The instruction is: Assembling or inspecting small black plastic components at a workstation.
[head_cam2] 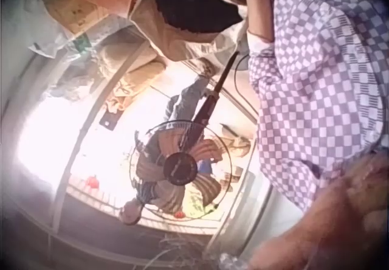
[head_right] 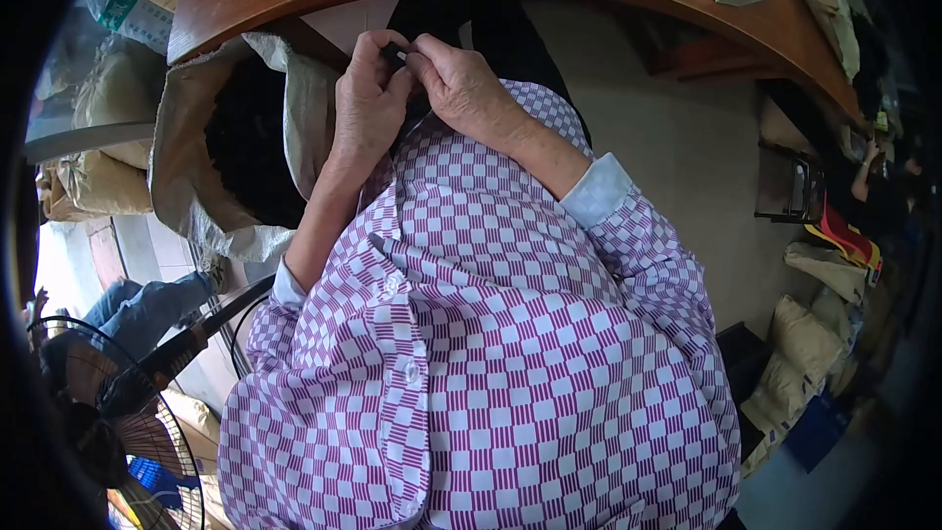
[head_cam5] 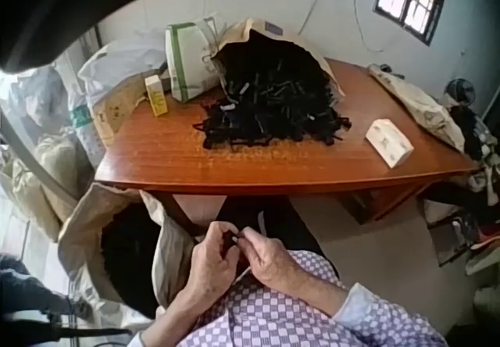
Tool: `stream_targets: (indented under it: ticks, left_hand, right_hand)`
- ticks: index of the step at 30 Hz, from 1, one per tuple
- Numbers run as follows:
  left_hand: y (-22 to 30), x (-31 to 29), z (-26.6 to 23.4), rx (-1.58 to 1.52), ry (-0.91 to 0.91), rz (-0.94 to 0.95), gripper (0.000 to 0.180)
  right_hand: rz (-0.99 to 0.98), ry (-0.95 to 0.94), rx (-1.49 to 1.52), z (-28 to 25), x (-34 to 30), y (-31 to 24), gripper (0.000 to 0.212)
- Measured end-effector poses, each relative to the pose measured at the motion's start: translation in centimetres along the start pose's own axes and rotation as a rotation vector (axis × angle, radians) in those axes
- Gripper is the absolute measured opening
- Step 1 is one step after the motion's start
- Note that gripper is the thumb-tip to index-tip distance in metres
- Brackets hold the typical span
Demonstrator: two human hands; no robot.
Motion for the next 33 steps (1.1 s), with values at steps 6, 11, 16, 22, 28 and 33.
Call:
stream_targets:
  ticks: [6, 11, 16, 22, 28, 33]
  left_hand:
    - [0.5, -0.3, -0.3, 0.028, 0.059, -0.004, 0.029]
    - [0.7, -0.5, -0.5, 0.004, 0.099, 0.094, 0.03]
    - [1.2, 0.2, -1.3, -0.584, -0.105, -0.058, 0.028]
    - [0.3, 0.2, -1.5, -1.075, -0.39, -0.281, 0.041]
    - [1.7, -0.9, -1.4, -0.946, -0.539, -0.327, 0.038]
    - [0.7, -1.0, -1.4, -0.986, -0.823, -0.276, 0.037]
  right_hand:
    - [-0.059, 0.054, 0.015, 0.4, 0.2, 0.2, 0.015]
    - [-0.022, 0.035, 0.189, -0.1, 0.1, 0.2, 0.018]
    - [0.041, 0.172, 0.412, -0.2, -0.1, -0.3, 0.026]
    - [0.137, 0.102, 0.638, -1.3, -0.3, 0.0, 0.022]
    - [0.153, 0.099, 0.866, -1.3, -0.4, 0.7, 0.03]
    - [0.217, -0.051, 0.93, -1.5, -0.9, 0.8, 0.034]
Point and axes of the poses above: each hand's wrist, its own x-axis towards the middle knuckle, its own z-axis out of the palm, y = z × x, the point moved 2 cm from there along x, towards the middle knuckle, and after that the axes turned 13 degrees about -z, right-handed, at the moved point
